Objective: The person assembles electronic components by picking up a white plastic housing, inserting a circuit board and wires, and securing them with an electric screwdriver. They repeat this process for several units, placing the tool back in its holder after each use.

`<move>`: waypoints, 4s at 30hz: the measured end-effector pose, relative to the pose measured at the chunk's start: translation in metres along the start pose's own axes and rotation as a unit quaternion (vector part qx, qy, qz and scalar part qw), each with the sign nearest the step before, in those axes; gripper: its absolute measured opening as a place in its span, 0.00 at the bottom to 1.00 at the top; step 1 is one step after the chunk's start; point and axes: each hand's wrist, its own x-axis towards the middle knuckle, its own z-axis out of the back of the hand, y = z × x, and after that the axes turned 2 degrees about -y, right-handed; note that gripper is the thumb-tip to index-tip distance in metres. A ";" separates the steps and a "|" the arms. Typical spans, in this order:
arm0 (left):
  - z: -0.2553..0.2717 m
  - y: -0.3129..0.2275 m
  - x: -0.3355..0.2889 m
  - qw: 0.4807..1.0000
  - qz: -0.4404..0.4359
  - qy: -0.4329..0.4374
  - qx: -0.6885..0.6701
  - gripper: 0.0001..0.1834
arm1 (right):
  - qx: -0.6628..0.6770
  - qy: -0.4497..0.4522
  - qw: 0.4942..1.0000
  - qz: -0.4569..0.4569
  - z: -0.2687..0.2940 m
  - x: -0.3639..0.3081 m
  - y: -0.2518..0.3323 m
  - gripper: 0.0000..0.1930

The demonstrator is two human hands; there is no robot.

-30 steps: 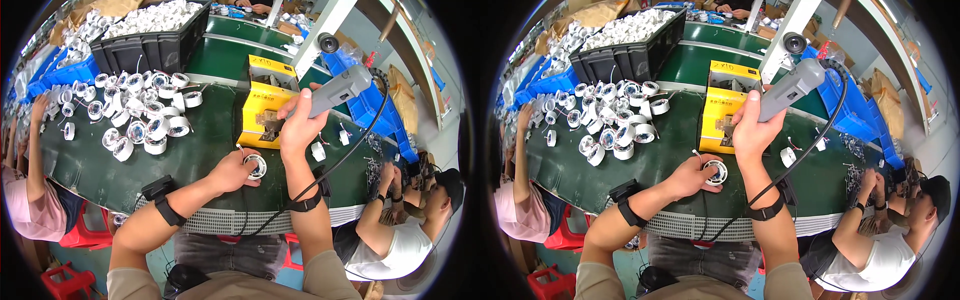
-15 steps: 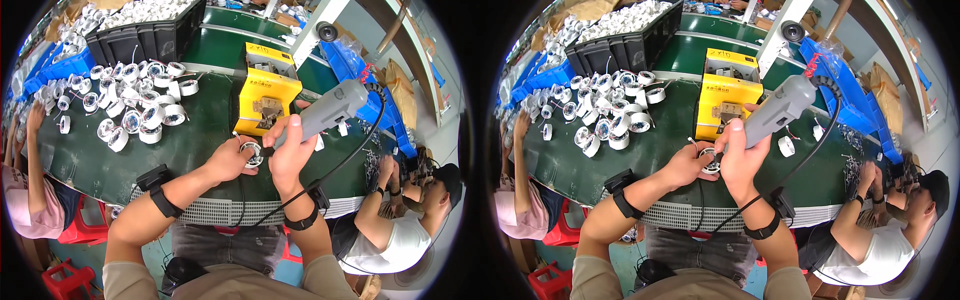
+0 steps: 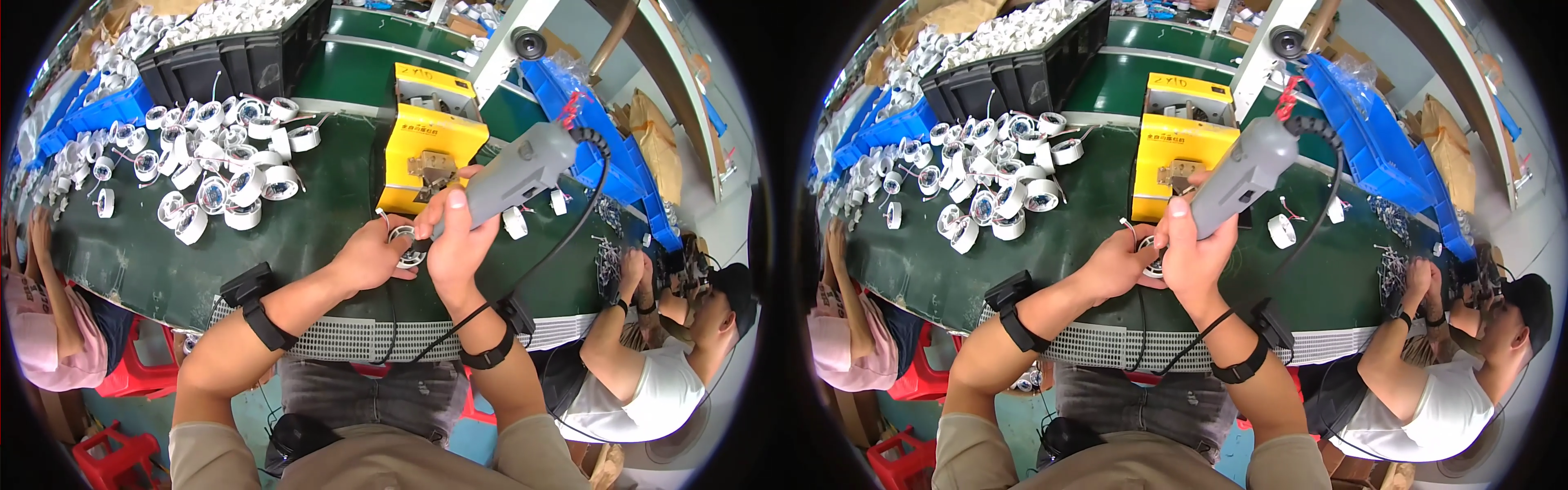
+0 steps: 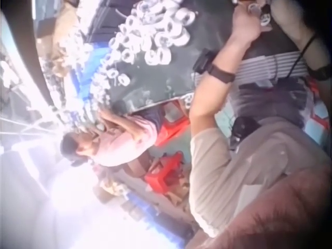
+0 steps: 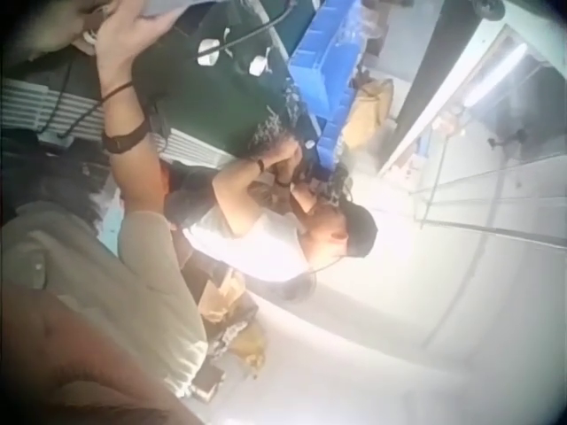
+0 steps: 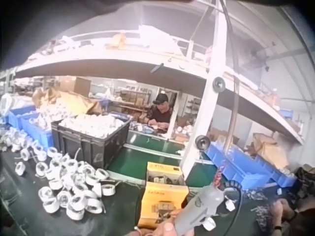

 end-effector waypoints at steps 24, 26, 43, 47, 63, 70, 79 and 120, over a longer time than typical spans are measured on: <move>0.014 -0.018 -0.035 0.957 -0.066 0.183 0.214 0.27 | -0.539 0.151 0.821 0.111 0.121 -0.021 0.037 0.37; -0.014 -0.002 -0.030 0.973 -0.129 0.159 0.109 0.31 | -0.465 0.161 0.864 0.108 0.096 -0.047 0.036 0.38; 0.006 -0.007 -0.016 0.978 -0.021 0.193 -0.072 0.22 | -0.010 0.063 0.964 -0.256 0.087 -0.060 0.017 0.06; 0.004 -0.006 -0.015 0.963 0.040 0.207 -0.166 0.24 | -0.198 0.052 0.965 -0.162 0.076 -0.061 0.014 0.05; 0.001 -0.003 -0.013 0.963 0.012 0.183 -0.196 0.23 | -0.267 0.063 0.957 -0.093 0.067 -0.064 0.013 0.06; 0.001 -0.008 -0.018 0.960 0.014 0.183 -0.210 0.23 | -0.316 0.112 0.942 -0.016 0.063 -0.058 0.027 0.05; -0.002 -0.010 -0.016 0.962 0.038 0.187 -0.194 0.24 | -0.375 0.130 0.913 0.092 0.060 -0.056 0.028 0.03; -0.004 -0.005 -0.021 0.932 -0.074 0.240 -0.260 0.27 | -0.093 0.012 0.984 -0.151 0.050 -0.051 0.029 0.09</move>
